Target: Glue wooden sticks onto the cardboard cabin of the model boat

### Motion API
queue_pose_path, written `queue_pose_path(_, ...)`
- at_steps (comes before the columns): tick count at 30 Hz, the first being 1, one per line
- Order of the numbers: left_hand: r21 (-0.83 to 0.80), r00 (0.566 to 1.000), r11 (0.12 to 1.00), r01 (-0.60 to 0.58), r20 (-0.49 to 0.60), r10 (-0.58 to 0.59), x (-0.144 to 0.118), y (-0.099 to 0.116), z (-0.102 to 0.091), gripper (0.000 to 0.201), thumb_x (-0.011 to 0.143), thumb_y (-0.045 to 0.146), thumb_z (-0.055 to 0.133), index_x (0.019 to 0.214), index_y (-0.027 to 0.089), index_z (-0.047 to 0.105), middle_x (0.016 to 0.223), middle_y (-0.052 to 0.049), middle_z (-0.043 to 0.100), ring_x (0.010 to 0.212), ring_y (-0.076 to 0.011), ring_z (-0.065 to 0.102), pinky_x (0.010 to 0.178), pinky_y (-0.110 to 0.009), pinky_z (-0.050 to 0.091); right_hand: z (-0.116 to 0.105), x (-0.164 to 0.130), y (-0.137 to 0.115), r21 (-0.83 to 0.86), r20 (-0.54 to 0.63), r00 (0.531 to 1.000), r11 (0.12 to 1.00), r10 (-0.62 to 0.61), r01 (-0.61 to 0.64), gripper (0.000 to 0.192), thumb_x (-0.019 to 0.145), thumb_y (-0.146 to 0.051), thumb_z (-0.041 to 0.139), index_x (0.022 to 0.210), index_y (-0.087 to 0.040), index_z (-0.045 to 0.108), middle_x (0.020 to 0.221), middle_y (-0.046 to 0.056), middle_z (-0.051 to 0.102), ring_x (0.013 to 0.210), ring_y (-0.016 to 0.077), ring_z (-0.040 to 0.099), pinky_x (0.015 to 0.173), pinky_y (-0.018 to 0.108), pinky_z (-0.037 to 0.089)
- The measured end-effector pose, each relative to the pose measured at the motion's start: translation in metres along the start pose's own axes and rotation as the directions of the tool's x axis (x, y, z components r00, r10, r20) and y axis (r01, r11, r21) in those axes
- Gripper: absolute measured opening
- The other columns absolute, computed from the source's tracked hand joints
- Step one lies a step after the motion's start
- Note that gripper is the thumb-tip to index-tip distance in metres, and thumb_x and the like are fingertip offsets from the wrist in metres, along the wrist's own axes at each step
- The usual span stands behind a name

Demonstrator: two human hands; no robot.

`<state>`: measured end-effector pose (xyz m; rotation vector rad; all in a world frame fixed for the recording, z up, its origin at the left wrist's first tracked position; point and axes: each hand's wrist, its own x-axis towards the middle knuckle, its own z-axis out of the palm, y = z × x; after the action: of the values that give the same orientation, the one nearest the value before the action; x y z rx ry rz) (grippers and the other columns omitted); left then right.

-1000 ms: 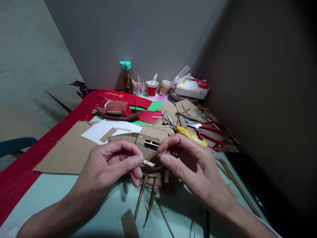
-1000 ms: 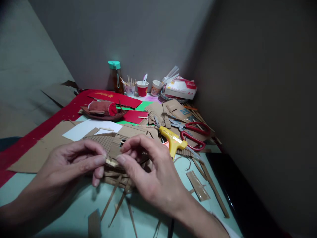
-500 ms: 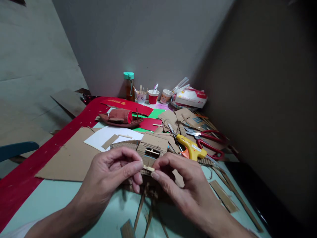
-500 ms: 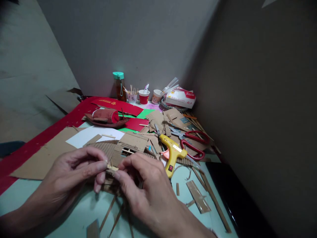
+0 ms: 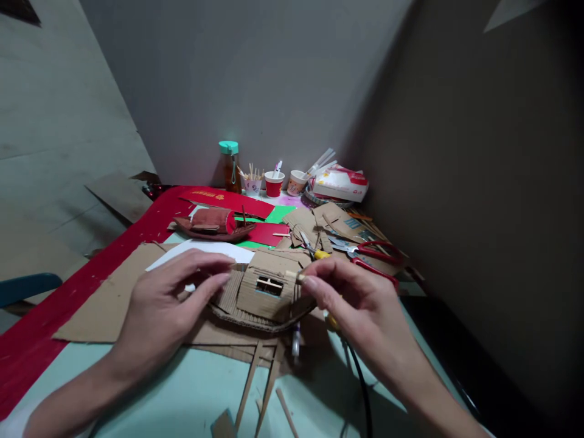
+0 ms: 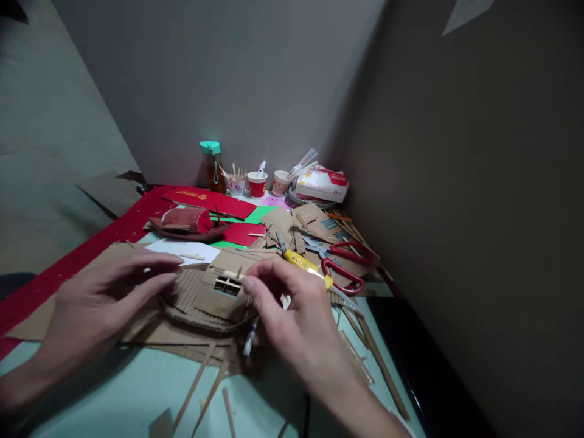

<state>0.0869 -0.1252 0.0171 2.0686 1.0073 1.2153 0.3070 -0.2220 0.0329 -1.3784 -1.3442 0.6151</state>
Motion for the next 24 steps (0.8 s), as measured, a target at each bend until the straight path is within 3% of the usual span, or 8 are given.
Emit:
queue_pose_path(1, 0.135, 0.991, 0.983, -0.125, 0.059, 0.118, 0.009, -0.006, -0.002, 0.013, 0.089, 0.026, 0.074, 0.101, 0.030, 0.077, 0.103, -0.001, 0.078, 0.093, -0.0219, 0.071, 0.089, -0.030, 0.054, -0.003, 0.003, 0.000, 0.013, -0.032, 0.999, 1.000, 0.002, -0.001, 0.018, 0.093, -0.034, 0.069, 0.083, -0.019, 0.071, 0.074, 0.001, 0.067, 0.065, 0.0135, 0.058, 0.057, 0.023, 0.044)
queue_pose_path(2, 0.159, 0.980, 0.970, -0.182, 0.111, 0.166, 0.020, -0.011, -0.003, 0.014, 0.091, 0.027, 0.072, 0.105, 0.028, 0.076, 0.106, -0.003, 0.078, 0.097, -0.0236, 0.070, 0.092, -0.033, 0.051, -0.006, 0.005, 0.000, 0.021, -0.053, 0.999, 1.000, 0.003, -0.002, 0.019, 0.092, -0.035, 0.070, 0.083, -0.019, 0.072, 0.071, 0.000, 0.065, 0.063, 0.0130, 0.057, 0.054, 0.022, 0.042)
queue_pose_path(6, 0.151, 0.912, 0.938, -0.312, 0.324, 0.251, 0.060, -0.027, -0.003, 0.026, 0.092, 0.030, 0.067, 0.117, 0.026, 0.075, 0.122, -0.009, 0.076, 0.121, -0.0305, 0.061, 0.109, -0.044, 0.042, -0.011, 0.010, 0.001, 0.023, -0.077, 0.997, 1.000, 0.014, -0.012, 0.020, 0.090, -0.035, 0.070, 0.080, -0.018, 0.072, 0.063, -0.001, 0.061, 0.056, 0.0123, 0.052, 0.047, 0.022, 0.036)
queue_pose_path(13, 0.038, 0.697, 0.885, -0.463, 0.632, 0.338, 0.094, -0.042, 0.014, 0.036, 0.095, 0.022, 0.063, 0.130, 0.027, 0.069, 0.134, -0.009, 0.073, 0.127, -0.0269, 0.063, 0.111, -0.045, 0.047, -0.011, 0.007, 0.003, 0.024, -0.074, 0.997, 0.999, 0.031, -0.030, 0.018, 0.092, -0.034, 0.068, 0.082, -0.019, 0.072, 0.067, -0.001, 0.062, 0.061, 0.0125, 0.053, 0.050, 0.023, 0.036)
queue_pose_path(18, -0.041, 0.582, 0.842, -0.539, 0.704, 0.407, 0.101, -0.048, 0.018, 0.040, 0.097, 0.016, 0.057, 0.135, 0.023, 0.066, 0.136, -0.011, 0.072, 0.128, -0.0258, 0.064, 0.108, -0.041, 0.051, -0.011, 0.006, 0.001, 0.028, -0.057, 0.997, 0.999, 0.042, -0.041, 0.016, 0.093, -0.030, 0.066, 0.083, -0.019, 0.072, 0.072, -0.002, 0.065, 0.064, 0.0116, 0.054, 0.054, 0.022, 0.038)
queue_pose_path(21, -0.065, 0.559, 0.824, -0.563, 0.705, 0.437, 0.102, -0.044, 0.017, 0.037, 0.099, 0.016, 0.055, 0.133, 0.023, 0.068, 0.132, -0.010, 0.074, 0.122, -0.0229, 0.068, 0.104, -0.035, 0.053, -0.009, 0.006, 0.000, 0.013, -0.047, 0.998, 1.000, 0.029, -0.029, 0.017, 0.094, -0.029, 0.065, 0.081, -0.019, 0.070, 0.070, -0.003, 0.063, 0.063, 0.0108, 0.053, 0.056, 0.021, 0.039)
queue_pose_path(24, -0.069, 0.577, 0.816, -0.573, 0.673, 0.462, 0.102, -0.041, 0.015, 0.034, 0.098, 0.016, 0.055, 0.126, 0.024, 0.073, 0.124, -0.009, 0.078, 0.114, -0.0217, 0.072, 0.098, -0.031, 0.055, -0.009, 0.006, 0.002, -0.003, -0.059, 0.998, 1.000, 0.021, -0.022, 0.017, 0.093, -0.029, 0.066, 0.080, -0.019, 0.070, 0.068, -0.003, 0.062, 0.061, 0.0103, 0.051, 0.053, 0.021, 0.037)
